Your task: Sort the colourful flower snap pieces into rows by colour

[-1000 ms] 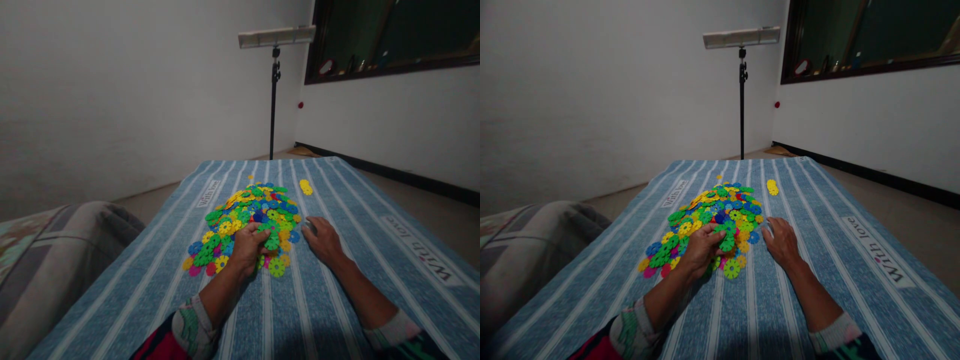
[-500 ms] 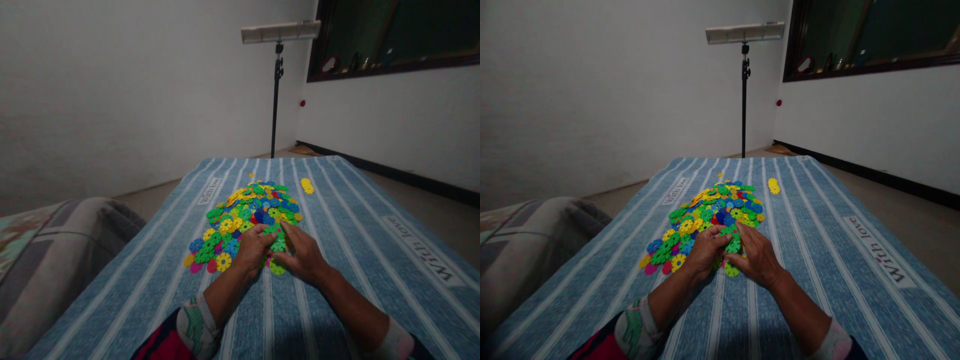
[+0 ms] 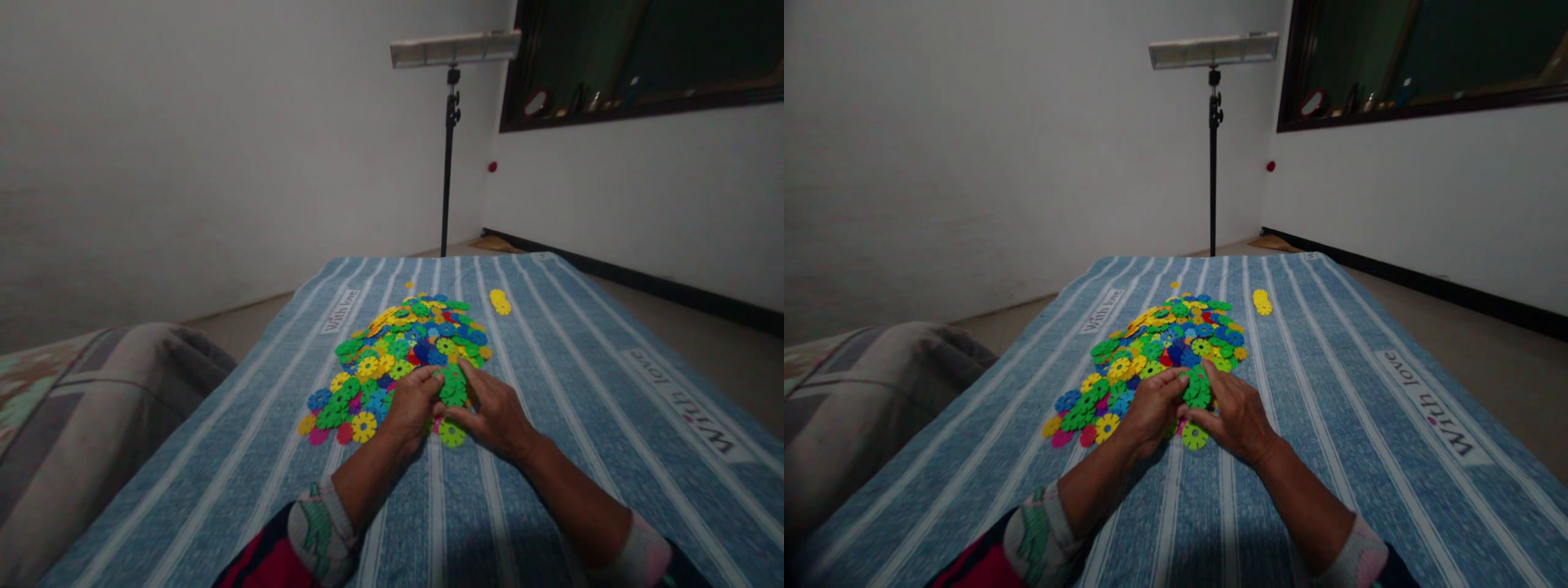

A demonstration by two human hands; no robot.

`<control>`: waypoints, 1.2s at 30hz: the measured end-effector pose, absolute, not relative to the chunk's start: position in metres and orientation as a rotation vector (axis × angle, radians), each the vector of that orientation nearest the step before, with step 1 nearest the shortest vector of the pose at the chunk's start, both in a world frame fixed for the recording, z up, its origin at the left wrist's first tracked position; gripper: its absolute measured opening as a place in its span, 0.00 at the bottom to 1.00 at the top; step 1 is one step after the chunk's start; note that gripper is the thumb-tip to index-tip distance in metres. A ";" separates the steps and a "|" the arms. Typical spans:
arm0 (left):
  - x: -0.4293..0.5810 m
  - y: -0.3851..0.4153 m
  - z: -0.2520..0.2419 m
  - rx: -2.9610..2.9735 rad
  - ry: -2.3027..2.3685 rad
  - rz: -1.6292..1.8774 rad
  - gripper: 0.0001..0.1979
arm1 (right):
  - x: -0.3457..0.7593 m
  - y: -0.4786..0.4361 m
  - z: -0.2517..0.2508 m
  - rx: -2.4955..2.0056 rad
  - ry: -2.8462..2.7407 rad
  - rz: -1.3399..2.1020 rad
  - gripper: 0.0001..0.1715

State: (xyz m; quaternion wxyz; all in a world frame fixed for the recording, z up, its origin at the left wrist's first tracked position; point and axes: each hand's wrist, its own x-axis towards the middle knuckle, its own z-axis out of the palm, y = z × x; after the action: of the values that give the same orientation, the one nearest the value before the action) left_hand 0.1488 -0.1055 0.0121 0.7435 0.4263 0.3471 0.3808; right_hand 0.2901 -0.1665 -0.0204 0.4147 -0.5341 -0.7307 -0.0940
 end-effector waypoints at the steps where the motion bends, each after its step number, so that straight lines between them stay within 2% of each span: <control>1: 0.149 -0.106 0.013 0.934 0.761 0.832 0.15 | 0.290 -0.166 -0.020 -1.347 -1.842 -0.229 0.44; 4: 0.148 -0.107 0.014 0.937 0.763 0.822 0.16 | 0.290 -0.167 -0.019 -1.367 -1.849 -0.213 0.43; 10: 0.148 -0.108 0.013 0.967 0.741 0.826 0.16 | 0.289 -0.169 -0.015 -1.364 -1.882 -0.143 0.32; 16: 0.149 -0.111 0.011 1.018 0.728 0.789 0.18 | 0.290 -0.167 -0.019 -1.340 -1.935 -0.206 0.27; 23: 0.147 -0.113 0.008 1.090 0.717 0.770 0.21 | 0.288 -0.168 -0.018 -1.343 -1.959 -0.256 0.27; 30: 0.146 -0.114 0.015 1.221 0.717 0.800 0.15 | 0.288 -0.168 -0.018 -1.301 -1.994 -0.230 0.33; 36: 0.146 -0.116 0.018 1.244 0.796 0.802 0.20 | 0.289 -0.169 -0.016 -1.327 -2.033 -0.230 0.26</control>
State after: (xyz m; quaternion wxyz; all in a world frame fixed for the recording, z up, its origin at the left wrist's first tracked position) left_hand 0.1461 -0.1155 0.0176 0.6672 0.5515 0.3527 0.3553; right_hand 0.2885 -0.1688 -0.0161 0.3443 -0.5110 -0.7827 -0.0884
